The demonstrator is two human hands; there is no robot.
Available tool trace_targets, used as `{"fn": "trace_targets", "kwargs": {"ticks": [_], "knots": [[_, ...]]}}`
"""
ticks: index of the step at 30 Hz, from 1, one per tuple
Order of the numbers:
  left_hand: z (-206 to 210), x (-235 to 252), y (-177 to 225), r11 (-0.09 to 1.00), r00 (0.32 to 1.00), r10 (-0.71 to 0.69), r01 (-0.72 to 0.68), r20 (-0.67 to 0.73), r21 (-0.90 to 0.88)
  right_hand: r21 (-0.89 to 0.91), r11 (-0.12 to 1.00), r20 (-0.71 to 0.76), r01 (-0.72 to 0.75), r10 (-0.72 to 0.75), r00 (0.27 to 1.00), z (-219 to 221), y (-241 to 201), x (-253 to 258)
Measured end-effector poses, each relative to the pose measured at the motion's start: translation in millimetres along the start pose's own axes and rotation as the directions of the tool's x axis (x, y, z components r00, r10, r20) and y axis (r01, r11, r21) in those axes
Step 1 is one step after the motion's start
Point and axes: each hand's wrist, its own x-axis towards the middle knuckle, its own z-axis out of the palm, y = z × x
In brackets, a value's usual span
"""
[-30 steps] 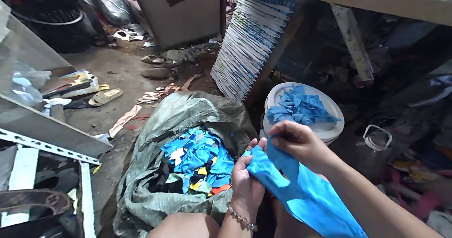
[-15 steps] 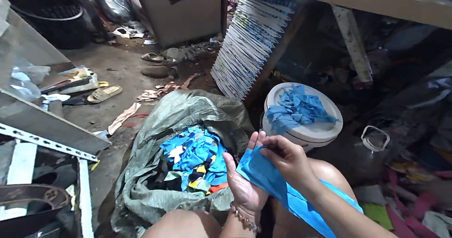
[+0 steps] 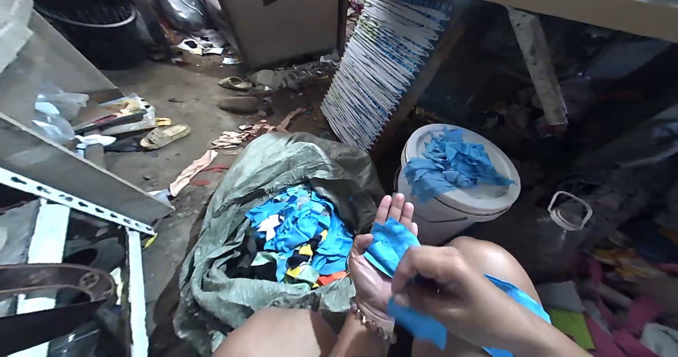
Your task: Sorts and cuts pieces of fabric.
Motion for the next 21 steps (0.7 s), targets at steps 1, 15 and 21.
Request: {"fn": "trace_targets", "kwargs": {"ticks": [1,15,21], "knots": [[-0.2,1.3,0.8,1.0,1.0,0.007,-0.007,0.023,-0.008,0.09,0.995,0.041,-0.038,0.035,0.999,-1.3,-0.5,-0.8],[-0.9,4.2,1.0,0.997,1.0,-0.004,0.002,0.028,0.079,0.138,0.99,0.121,-0.003,-0.014,0.993,13.3,0.9,-12.2],[-7.7,4.5,0.3,0.998,0.974,-0.067,0.061,0.218,0.034,0.031,0.997,-0.254,-0.068,0.074,0.964,12.6,9.2,3.2]]}}
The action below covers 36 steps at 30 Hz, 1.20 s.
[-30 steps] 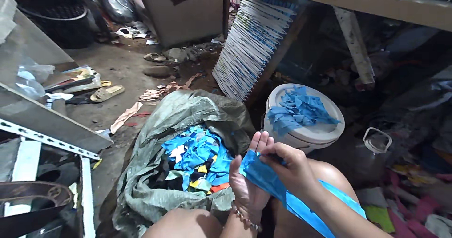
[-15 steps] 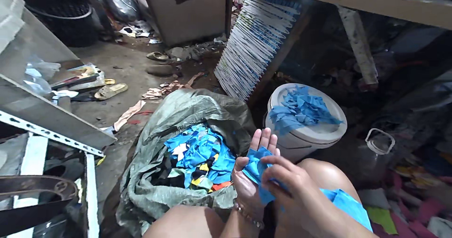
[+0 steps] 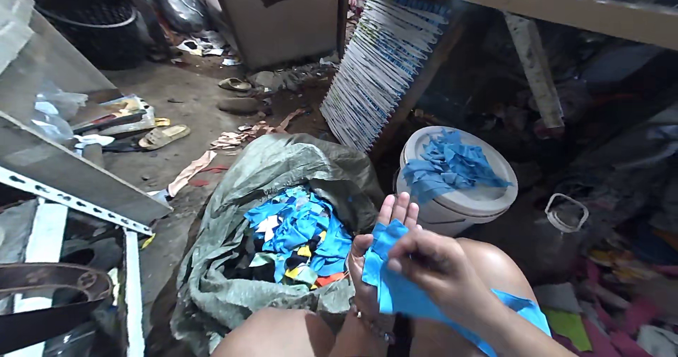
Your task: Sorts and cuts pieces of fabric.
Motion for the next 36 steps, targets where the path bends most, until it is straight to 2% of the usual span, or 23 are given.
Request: {"fn": "trace_targets", "kwargs": {"ticks": [3,5,16,20,22,24,26,29,32,34,36], "knots": [[5.8,-2.3,-0.2,1.0,1.0,-0.028,0.028,0.005,0.0,-0.366,0.931,-0.238,-0.023,-0.07,0.969,2.9,19.4,7.6],[6.7,-3.1,0.9,0.999,1.0,-0.02,0.02,-0.013,0.03,-0.461,0.884,-0.281,-0.074,-0.067,0.957,2.5,24.8,8.8],[5.3,-3.5,0.4,0.999,0.999,-0.001,0.003,-0.043,0.042,-0.512,0.84,-0.293,-0.178,0.024,0.956,6.2,26.0,3.2],[4.5,-4.0,1.3,1.0,0.999,-0.012,0.012,-0.032,0.012,-0.509,0.827,-0.264,-0.239,0.114,0.958,6.5,22.9,3.3],[3.6,-4.8,1.4,1.0,0.999,-0.014,0.014,-0.042,-0.007,-0.527,0.825,-0.259,-0.203,0.071,0.963,4.8,23.0,2.9],[1.0,-5.3,2.8,1.0,0.998,-0.013,0.012,-0.064,-0.02,-0.541,0.833,-0.22,-0.112,-0.011,0.976,-1.8,19.1,1.8],[-1.1,-3.9,4.4,1.0,0.998,0.006,-0.007,-0.068,-0.018,-0.506,0.863,-0.114,-0.019,-0.045,0.993,-14.4,5.7,1.3],[1.9,-1.3,4.3,1.0,0.994,0.014,-0.016,-0.108,-0.019,-0.266,0.96,0.166,0.091,-0.047,0.985,-32.1,-21.5,4.6],[7.2,1.2,0.2,0.999,0.993,-0.016,0.01,-0.121,-0.051,-0.007,0.998,0.397,0.06,-0.052,0.916,-32.9,-34.8,10.6],[6.8,2.3,-1.4,0.996,0.997,-0.038,0.032,-0.073,-0.083,0.041,0.999,0.449,-0.021,0.0,0.893,-28.2,-31.1,15.6],[2.0,0.8,0.5,0.995,0.999,-0.04,0.04,0.005,-0.088,-0.084,0.996,0.368,-0.027,0.056,0.928,-19.4,-17.7,18.2]]}}
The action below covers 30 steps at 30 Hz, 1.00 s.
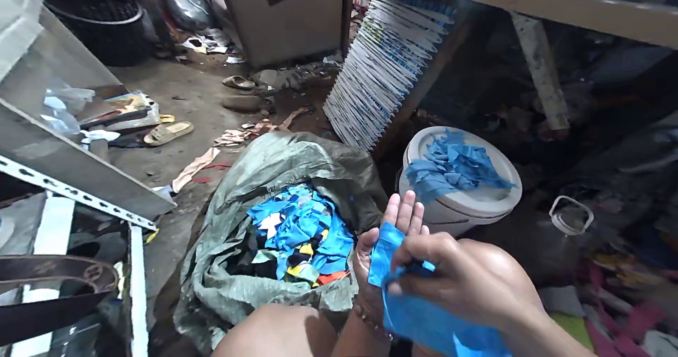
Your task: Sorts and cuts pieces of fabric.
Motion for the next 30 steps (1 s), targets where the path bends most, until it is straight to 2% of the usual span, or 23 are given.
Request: {"fn": "trace_targets", "kwargs": {"ticks": [2,5,9,13,18,21,24,30], "knots": [[7.5,-1.7,-0.2,0.999,1.0,0.008,-0.007,-0.011,0.032,-0.23,0.972,-0.158,-0.049,0.013,0.987,12.1,13.9,3.0],[10.3,-3.3,-0.3,0.995,0.998,0.025,-0.02,-0.051,0.103,-0.389,0.911,-0.311,-0.135,0.008,0.951,27.8,22.1,3.0],[8.2,-4.0,0.7,0.997,0.999,0.008,-0.005,-0.041,0.071,-0.365,0.895,-0.333,-0.255,0.13,0.934,29.7,14.6,3.6],[6.7,-4.1,1.1,0.999,1.0,0.01,-0.009,-0.026,0.044,-0.318,0.903,-0.33,-0.29,0.182,0.926,29.3,12.6,4.8],[10.1,-1.7,0.5,0.996,0.998,0.042,-0.038,-0.048,0.079,-0.465,0.88,-0.417,-0.098,-0.12,0.901,37.6,28.2,0.2],[8.5,-1.8,0.8,0.996,0.997,0.057,-0.054,-0.053,0.07,-0.399,0.916,-0.443,-0.03,-0.164,0.882,36.7,30.6,-0.9],[12.3,-1.8,-0.7,0.992,0.993,0.078,-0.068,-0.09,0.107,-0.264,0.963,-0.5,-0.054,-0.089,0.861,33.4,27.8,2.4],[11.5,-3.9,0.9,0.98,0.993,0.086,-0.071,-0.075,0.188,-0.222,0.921,-0.449,-0.32,0.195,0.872,26.5,23.1,6.5]]}}
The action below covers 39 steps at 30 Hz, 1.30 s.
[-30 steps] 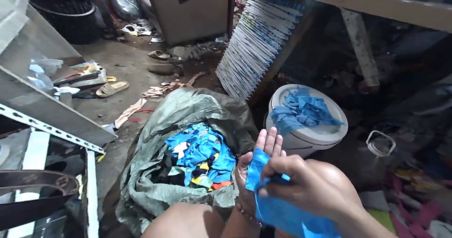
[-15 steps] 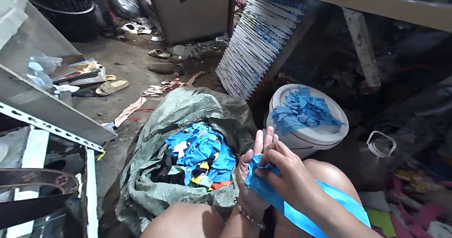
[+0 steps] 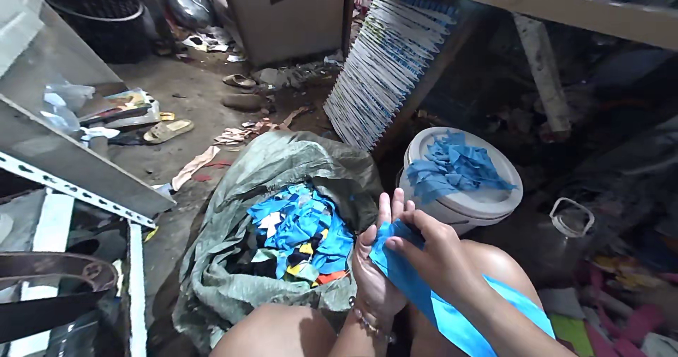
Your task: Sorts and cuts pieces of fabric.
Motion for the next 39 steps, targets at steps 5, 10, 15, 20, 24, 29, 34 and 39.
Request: {"fn": "trace_targets", "kwargs": {"ticks": [5,10,15,20,24,29,34,39], "knots": [[6.2,-0.7,5.8,0.983,1.0,0.008,-0.009,0.006,0.182,0.078,0.997,0.062,-0.007,0.002,0.998,-2.5,0.2,-0.1],[23.1,-6.5,-4.9,0.928,0.982,0.088,-0.019,-0.167,0.372,0.111,0.986,0.034,0.128,-0.132,0.991,-4.7,6.7,5.2],[35.3,-9.7,-30.2,0.785,0.829,0.364,-0.028,-0.424,0.619,-0.015,0.995,0.05,0.097,-0.097,0.994,-16.9,-3.0,32.3],[69.4,-1.3,-8.1,0.761,0.631,0.469,0.067,-0.618,0.646,0.118,0.981,0.348,-0.155,0.105,0.932,-21.1,-7.7,79.3],[90.8,-30.3,34.2,0.699,0.647,0.53,0.033,-0.548,0.715,0.126,0.968,0.571,-0.219,0.11,0.814,27.8,46.2,135.7],[128.1,-49.8,94.7,0.521,0.669,0.64,-0.018,-0.377,0.853,-0.298,0.867,0.707,-0.399,0.481,0.518,124.0,121.1,139.9],[112.6,-57.6,126.7,0.547,0.699,0.577,0.053,-0.422,0.836,-0.51,0.661,0.615,-0.55,0.728,0.304,163.3,152.0,68.0],[86.3,-65.8,124.3,0.625,0.664,0.53,0.115,-0.528,0.772,-0.484,0.592,0.625,-0.644,0.749,0.218,186.4,158.1,46.9]]}}
